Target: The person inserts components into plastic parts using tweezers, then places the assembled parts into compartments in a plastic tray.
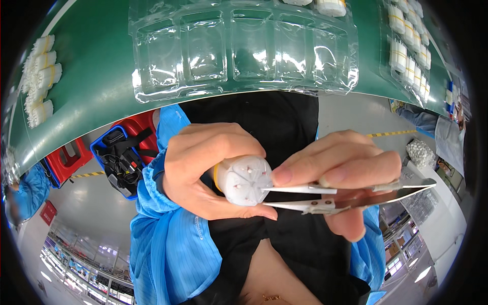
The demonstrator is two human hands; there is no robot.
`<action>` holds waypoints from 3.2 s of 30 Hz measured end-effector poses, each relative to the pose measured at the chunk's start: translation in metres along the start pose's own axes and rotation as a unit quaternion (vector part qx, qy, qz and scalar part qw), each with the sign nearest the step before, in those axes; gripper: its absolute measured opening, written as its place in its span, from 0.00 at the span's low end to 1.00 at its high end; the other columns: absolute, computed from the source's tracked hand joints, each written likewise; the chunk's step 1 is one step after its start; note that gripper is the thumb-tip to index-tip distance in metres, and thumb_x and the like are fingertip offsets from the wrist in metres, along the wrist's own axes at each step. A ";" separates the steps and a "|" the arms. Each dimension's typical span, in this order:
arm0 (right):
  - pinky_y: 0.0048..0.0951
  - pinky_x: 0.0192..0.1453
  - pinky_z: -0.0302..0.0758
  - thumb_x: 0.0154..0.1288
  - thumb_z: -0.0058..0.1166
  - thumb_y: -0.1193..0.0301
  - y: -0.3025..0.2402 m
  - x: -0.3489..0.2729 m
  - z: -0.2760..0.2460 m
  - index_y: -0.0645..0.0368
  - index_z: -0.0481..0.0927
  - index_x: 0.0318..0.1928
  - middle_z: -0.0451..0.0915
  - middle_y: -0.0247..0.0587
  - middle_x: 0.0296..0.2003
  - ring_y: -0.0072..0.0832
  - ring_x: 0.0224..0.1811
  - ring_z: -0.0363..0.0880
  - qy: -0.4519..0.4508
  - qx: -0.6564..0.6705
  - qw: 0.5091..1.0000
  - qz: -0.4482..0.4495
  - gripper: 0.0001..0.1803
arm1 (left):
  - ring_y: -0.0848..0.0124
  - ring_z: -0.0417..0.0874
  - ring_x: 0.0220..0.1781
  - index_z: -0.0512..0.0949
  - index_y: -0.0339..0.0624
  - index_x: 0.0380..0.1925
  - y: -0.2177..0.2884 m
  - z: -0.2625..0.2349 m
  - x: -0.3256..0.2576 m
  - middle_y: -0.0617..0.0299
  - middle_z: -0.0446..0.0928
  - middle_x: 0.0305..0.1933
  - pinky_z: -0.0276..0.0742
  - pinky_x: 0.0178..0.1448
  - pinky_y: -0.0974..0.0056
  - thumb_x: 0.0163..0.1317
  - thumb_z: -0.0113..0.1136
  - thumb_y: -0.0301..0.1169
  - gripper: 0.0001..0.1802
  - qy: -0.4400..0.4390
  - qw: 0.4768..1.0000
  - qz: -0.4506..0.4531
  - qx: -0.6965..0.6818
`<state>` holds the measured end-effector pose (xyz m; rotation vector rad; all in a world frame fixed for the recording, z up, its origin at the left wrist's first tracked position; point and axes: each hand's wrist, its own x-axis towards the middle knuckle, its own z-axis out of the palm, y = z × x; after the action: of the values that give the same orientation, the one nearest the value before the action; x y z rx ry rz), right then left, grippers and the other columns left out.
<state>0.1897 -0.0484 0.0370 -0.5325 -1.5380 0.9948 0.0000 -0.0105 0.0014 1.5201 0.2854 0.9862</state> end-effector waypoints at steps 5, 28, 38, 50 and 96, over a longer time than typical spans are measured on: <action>0.34 0.28 0.82 0.60 0.57 0.56 -0.003 0.003 -0.002 0.70 0.66 0.39 0.79 0.65 0.32 0.44 0.31 0.84 -0.033 0.014 0.998 0.050 0.26 | 0.69 0.77 0.21 0.71 0.30 0.35 0.000 -0.001 -0.003 0.50 0.76 0.24 0.68 0.24 0.72 0.31 0.81 0.39 0.35 0.012 0.997 0.001 0.079; 0.34 0.31 0.81 0.64 0.56 0.65 -0.001 -0.009 0.005 0.69 0.70 0.42 0.80 0.62 0.31 0.41 0.29 0.83 0.029 -0.040 0.992 0.113 0.18 | 0.66 0.76 0.16 0.74 0.36 0.29 0.009 0.003 0.002 0.60 0.73 0.18 0.68 0.19 0.69 0.35 0.76 0.32 0.23 0.016 0.975 -0.071 0.209; 0.33 0.31 0.81 0.63 0.56 0.63 -0.001 -0.010 0.013 0.69 0.68 0.42 0.80 0.59 0.30 0.41 0.32 0.84 0.078 0.028 0.992 0.095 0.20 | 0.66 0.78 0.17 0.77 0.35 0.28 0.017 0.002 0.010 0.59 0.76 0.20 0.68 0.19 0.69 0.35 0.78 0.34 0.22 -0.044 0.994 -0.103 0.020; 0.32 0.29 0.80 0.64 0.55 0.64 -0.003 -0.011 0.009 0.67 0.74 0.39 0.81 0.57 0.29 0.38 0.27 0.83 0.048 -0.051 0.993 0.092 0.16 | 0.64 0.80 0.20 0.76 0.36 0.28 0.013 0.004 0.008 0.58 0.78 0.22 0.71 0.21 0.69 0.37 0.77 0.33 0.21 -0.065 0.991 -0.103 0.048; 0.34 0.34 0.83 0.65 0.54 0.62 -0.009 -0.014 0.015 0.71 0.68 0.42 0.79 0.63 0.31 0.43 0.33 0.83 0.068 0.045 0.985 0.150 0.21 | 0.71 0.78 0.16 0.72 0.34 0.30 0.011 0.014 -0.008 0.59 0.76 0.20 0.68 0.19 0.72 0.34 0.79 0.32 0.27 0.114 0.977 -0.073 0.165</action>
<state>0.1799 -0.0688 0.0364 -0.7674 -1.3076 1.2245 0.0016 -0.0285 0.0094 1.6568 0.7448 1.0324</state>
